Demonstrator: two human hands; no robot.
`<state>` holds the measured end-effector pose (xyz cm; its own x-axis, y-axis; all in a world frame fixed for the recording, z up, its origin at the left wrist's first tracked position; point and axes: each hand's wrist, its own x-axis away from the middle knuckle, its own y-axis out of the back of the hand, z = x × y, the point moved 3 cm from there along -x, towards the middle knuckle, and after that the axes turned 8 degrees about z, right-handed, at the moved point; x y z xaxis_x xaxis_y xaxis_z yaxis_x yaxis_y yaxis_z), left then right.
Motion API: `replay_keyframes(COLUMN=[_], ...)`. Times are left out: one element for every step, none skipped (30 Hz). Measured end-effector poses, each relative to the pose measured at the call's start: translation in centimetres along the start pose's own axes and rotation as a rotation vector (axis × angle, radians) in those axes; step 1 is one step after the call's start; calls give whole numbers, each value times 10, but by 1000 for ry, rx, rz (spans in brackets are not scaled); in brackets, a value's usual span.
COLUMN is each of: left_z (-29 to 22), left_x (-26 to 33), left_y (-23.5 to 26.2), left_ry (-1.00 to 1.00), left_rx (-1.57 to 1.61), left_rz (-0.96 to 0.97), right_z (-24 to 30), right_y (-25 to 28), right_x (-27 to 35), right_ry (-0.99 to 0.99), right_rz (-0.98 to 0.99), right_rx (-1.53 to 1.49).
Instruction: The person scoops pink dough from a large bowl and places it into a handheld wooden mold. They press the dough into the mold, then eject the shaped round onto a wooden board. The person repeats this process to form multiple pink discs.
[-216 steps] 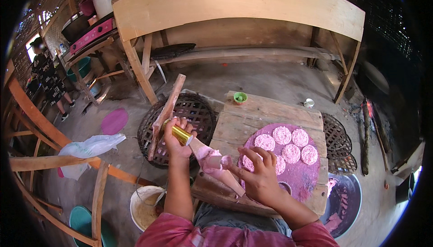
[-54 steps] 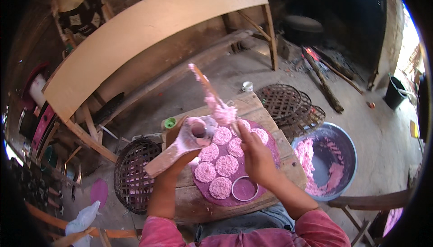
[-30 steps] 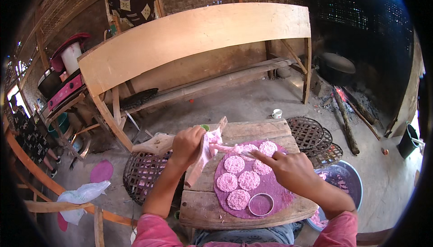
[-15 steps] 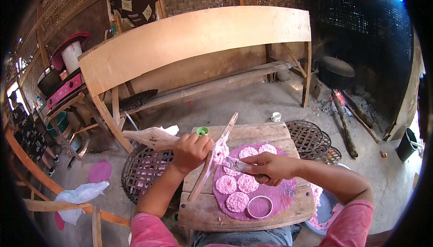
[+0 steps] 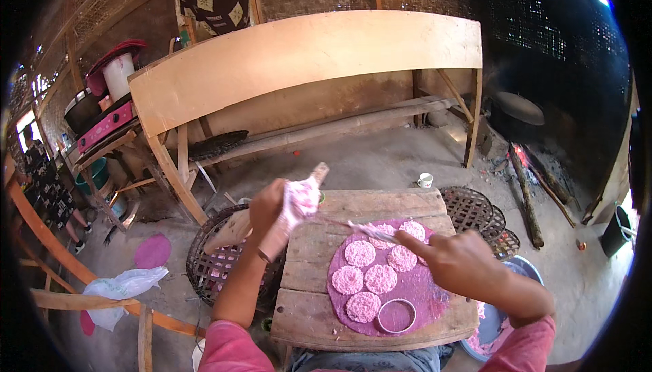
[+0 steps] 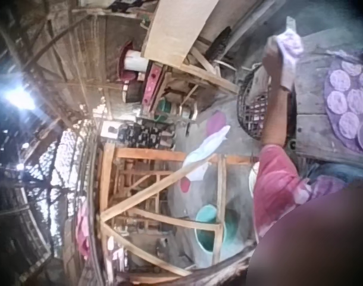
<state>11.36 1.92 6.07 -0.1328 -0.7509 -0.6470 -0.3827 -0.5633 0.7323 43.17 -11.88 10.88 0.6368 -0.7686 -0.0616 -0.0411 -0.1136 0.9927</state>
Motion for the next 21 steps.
replay_keyframes(left_z=[7,11,13,14,10,5,0,-5,-9,-12,-14,-14,-13,-10,-8,-6,-5,-3,-3,-3,-6], left_x=[3,4,6,8,13,16,19,20,21,20,20,18,17,16,14,14,14,14,15,14,15], left_y=[3,4,-2,-5,-9,-12,-13,-14,-13,-11,-10,-7,-7,-7,-8,-11,-14,-18,-23,-27,-32], left_ry=[-57,-183,-147,-111,-138,-156,-175,-188,-200,-188,-176,-142,-105,-63,-23,-13,-8,28,34,39,5], left_rx=[91,267,176,117,333,463,592,619,645,584,522,375,230,157,85,44,6,-54,-87,-119,-128], left_rz=[-107,-197,-112,-61,-77,-81,-85,-51,-19,-14,-9,-28,-40,-75,-110,-128,-149,-153,-158,-162,-138], right_z=[-7,-14,-21,-25,-29,-34,-31,-24,-17,-9,4,14,21,26,27,27,21,15,10,6,8], right_y=[1,-1,-7,-19,-32,-45,-61,-75,-87,-98,-106,-112,-117,-121,-122,-124,-124,-125,-126,-123,-123], right_x=[1,2,-1,-9,-21,-30,-38,-45,-48,-50,-50,-49,-47,-44,-43,-43,-43,-44,-47,-50,-53], right_ry=[-38,-63,-101,-51,-14,24,16,5,-19,-44,-46,-81,-56,-80,-47,-2,-66,-112,-197,-176,-138], right_rz=[-82,-206,-312,-355,-380,-407,-355,-405,-337,-266,-279,-285,-272,-221,-206,-165,-196,-199,-169,-291,-259], right_rx=[-46,-97,-154,-223,-297,-368,-446,-509,-651,-807,-856,-915,-994,-1033,-1082,-1155,-1142,-1152,-1159,-1126,-1151])
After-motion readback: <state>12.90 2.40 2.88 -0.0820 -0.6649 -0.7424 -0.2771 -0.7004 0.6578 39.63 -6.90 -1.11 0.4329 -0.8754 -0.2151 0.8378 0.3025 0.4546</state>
